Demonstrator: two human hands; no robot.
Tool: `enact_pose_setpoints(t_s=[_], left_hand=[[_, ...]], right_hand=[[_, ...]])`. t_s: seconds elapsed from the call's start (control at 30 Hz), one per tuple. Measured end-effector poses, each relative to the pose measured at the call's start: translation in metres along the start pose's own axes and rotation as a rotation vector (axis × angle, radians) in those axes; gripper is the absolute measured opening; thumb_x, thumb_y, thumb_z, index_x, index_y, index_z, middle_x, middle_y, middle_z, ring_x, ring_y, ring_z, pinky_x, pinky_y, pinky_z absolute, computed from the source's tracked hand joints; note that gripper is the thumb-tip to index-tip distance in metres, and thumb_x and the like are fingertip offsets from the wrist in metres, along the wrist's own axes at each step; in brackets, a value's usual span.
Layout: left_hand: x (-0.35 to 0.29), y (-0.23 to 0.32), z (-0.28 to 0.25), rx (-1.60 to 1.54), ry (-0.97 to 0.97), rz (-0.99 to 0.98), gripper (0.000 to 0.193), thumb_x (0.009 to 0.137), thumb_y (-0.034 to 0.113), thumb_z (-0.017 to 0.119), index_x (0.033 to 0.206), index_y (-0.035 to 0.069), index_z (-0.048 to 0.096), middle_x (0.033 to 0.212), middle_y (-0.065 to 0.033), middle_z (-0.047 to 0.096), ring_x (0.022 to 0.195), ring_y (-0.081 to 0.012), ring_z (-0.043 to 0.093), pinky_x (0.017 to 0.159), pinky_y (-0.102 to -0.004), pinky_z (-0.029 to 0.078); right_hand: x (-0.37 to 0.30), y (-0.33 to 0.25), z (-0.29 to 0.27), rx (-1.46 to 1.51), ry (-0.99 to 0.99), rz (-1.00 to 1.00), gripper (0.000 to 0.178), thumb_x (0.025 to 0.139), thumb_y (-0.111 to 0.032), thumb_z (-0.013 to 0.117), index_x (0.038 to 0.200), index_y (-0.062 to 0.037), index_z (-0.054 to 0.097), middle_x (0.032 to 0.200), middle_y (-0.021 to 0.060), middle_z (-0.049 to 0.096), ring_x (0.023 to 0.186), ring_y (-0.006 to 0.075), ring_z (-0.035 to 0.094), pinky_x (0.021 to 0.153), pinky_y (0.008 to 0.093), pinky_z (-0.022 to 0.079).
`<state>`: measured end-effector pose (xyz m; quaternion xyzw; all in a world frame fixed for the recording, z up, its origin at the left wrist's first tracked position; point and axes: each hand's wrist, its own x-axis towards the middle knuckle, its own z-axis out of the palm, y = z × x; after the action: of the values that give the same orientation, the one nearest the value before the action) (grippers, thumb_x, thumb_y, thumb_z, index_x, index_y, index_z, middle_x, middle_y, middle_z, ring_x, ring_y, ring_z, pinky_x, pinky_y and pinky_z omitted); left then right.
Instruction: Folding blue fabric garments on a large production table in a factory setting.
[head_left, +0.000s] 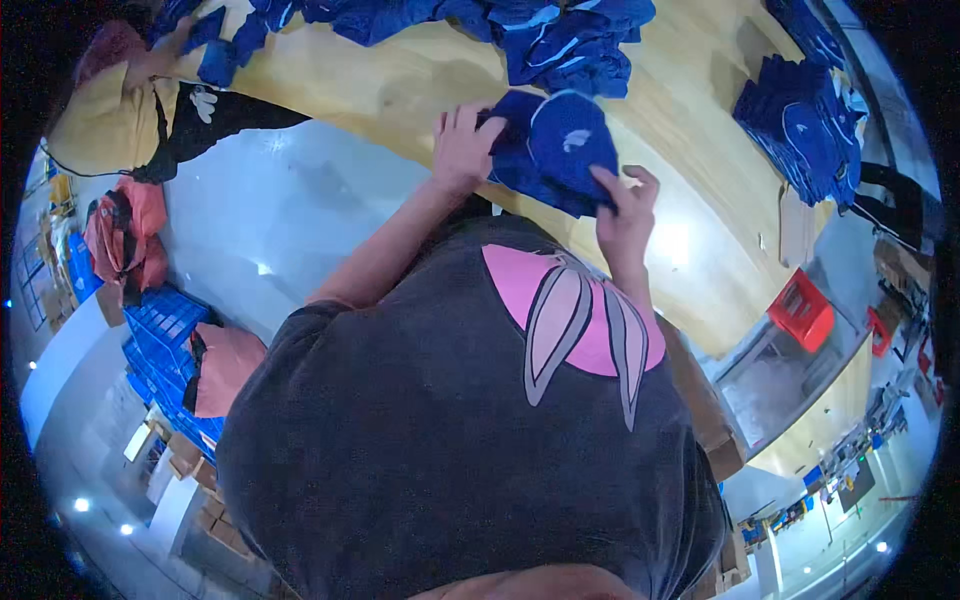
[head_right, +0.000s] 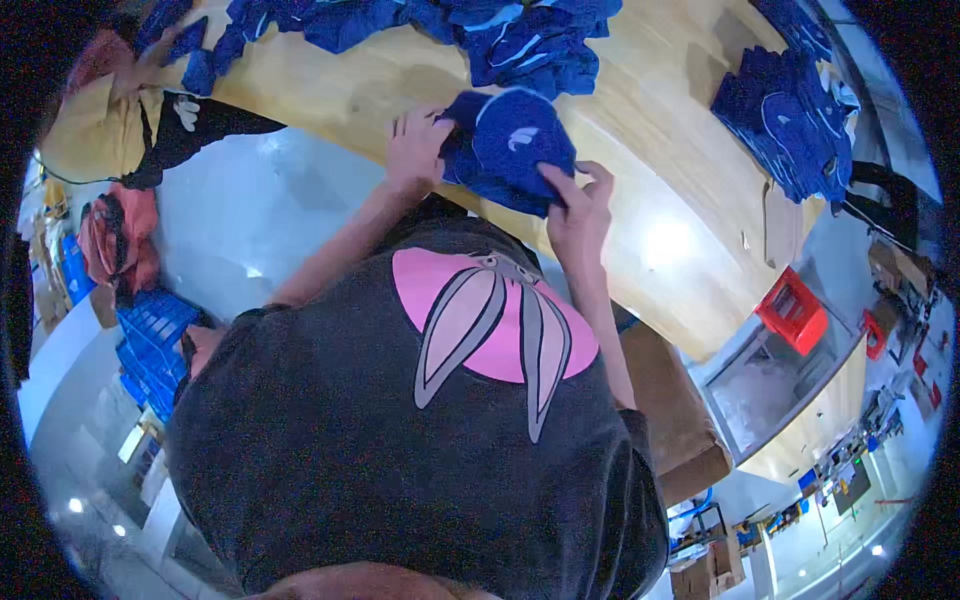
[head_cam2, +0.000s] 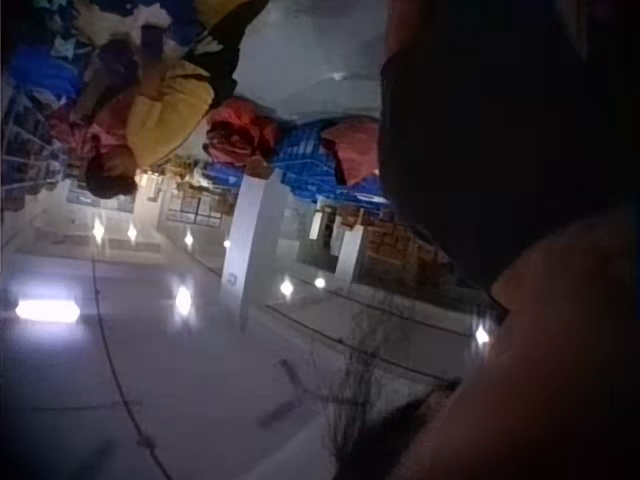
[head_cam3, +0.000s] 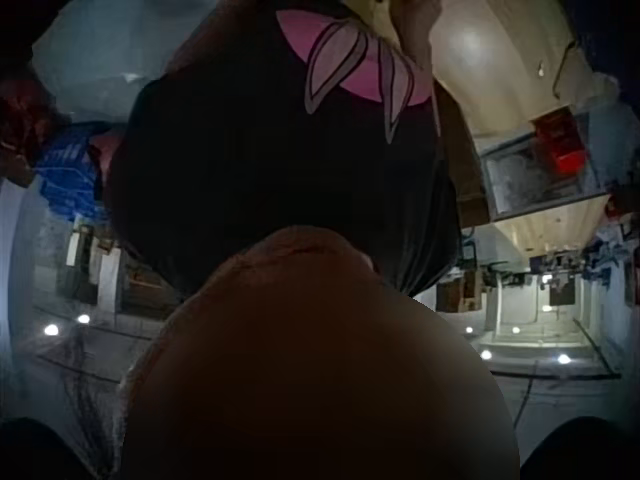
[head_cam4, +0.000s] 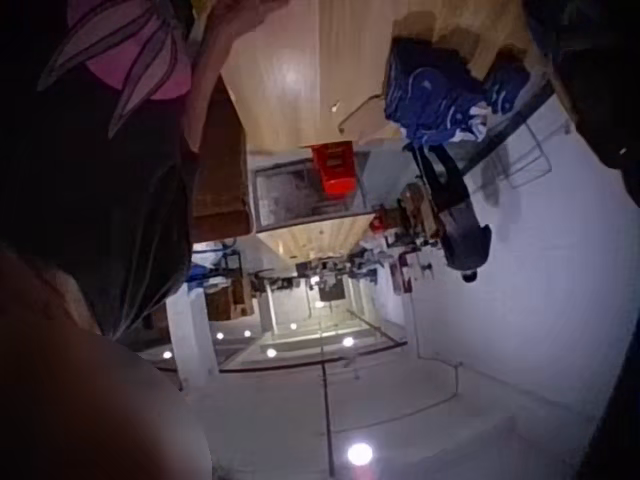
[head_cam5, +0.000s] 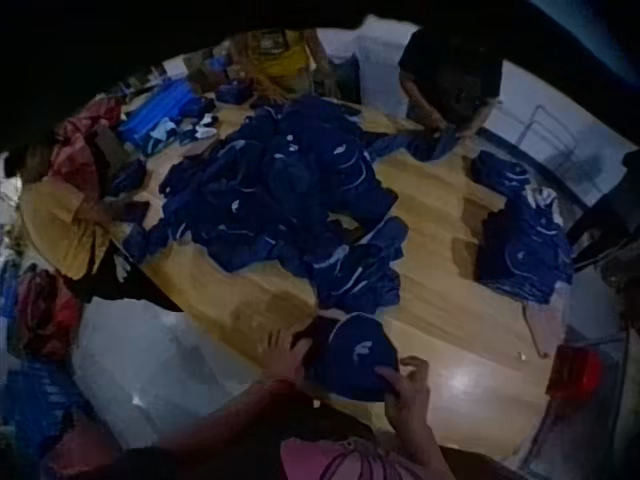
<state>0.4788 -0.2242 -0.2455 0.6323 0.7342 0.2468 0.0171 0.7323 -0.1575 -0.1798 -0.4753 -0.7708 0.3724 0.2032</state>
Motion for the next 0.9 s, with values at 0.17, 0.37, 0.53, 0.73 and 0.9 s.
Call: enact_pose_setpoints(t_s=[0.17,0.37,0.53,0.73,0.9], left_hand=[[-0.061,-0.046,0.054,-0.051,-0.361,-0.148,0.034,0.078,0.02,0.062,0.111,0.014,0.06,0.117,-0.0103,0.057,0.105,-0.0316,0.053,0.091,-0.0422,0.041],[-0.063,-0.067,0.042,-0.449,-0.469,-0.139,0.045,0.073,0.014,0.066,0.116,0.01,0.056,0.111,-0.013,0.058,0.098,-0.0351,0.055,0.087,-0.0407,0.045],[-0.068,-0.073,0.061,-0.734,-0.456,-0.364,0.047,0.072,0.009,0.065,0.118,0.009,0.054,0.101,-0.0147,0.059,0.085,-0.0351,0.058,0.078,-0.041,0.049],[-0.055,-0.049,0.053,-0.833,-0.326,-0.563,0.045,0.073,0.008,0.065,0.116,0.008,0.053,0.092,-0.015,0.059,0.073,-0.0342,0.058,0.068,-0.0409,0.049],[-0.066,-0.053,0.049,-0.393,-0.252,-0.3,0.041,0.074,0.01,0.067,0.113,0.008,0.054,0.095,-0.0142,0.058,0.077,-0.0336,0.058,0.069,-0.0395,0.048]], right_hand=[[-0.03,0.081,0.082,-0.035,-0.21,-0.124,0.044,0.073,0.002,0.056,0.111,-0.0162,0.07,0.125,0.0185,0.047,0.105,0.0361,0.054,0.09,0.0344,0.047],[-0.035,0.105,0.072,0.339,-0.117,0.137,0.046,0.079,0.001,0.055,0.124,-0.0047,0.058,0.128,0.0185,0.047,0.105,0.0314,0.055,0.088,0.0331,0.048],[-0.024,0.112,0.068,0.742,-0.083,0.661,0.049,0.082,0.001,0.055,0.131,0.0032,0.048,0.122,0.0193,0.051,0.105,0.0284,0.056,0.088,0.0333,0.048],[-0.003,0.088,0.077,0.502,-0.045,0.66,0.047,0.083,-0.006,0.059,0.128,0.0053,0.048,0.108,0.0194,0.057,0.099,0.0275,0.056,0.088,0.0346,0.048],[-0.012,0.133,0.084,0.068,0.027,0.464,0.051,0.084,-0.011,0.063,0.131,0.0034,0.048,0.116,0.0227,0.055,0.102,0.0308,0.056,0.091,0.037,0.047]])
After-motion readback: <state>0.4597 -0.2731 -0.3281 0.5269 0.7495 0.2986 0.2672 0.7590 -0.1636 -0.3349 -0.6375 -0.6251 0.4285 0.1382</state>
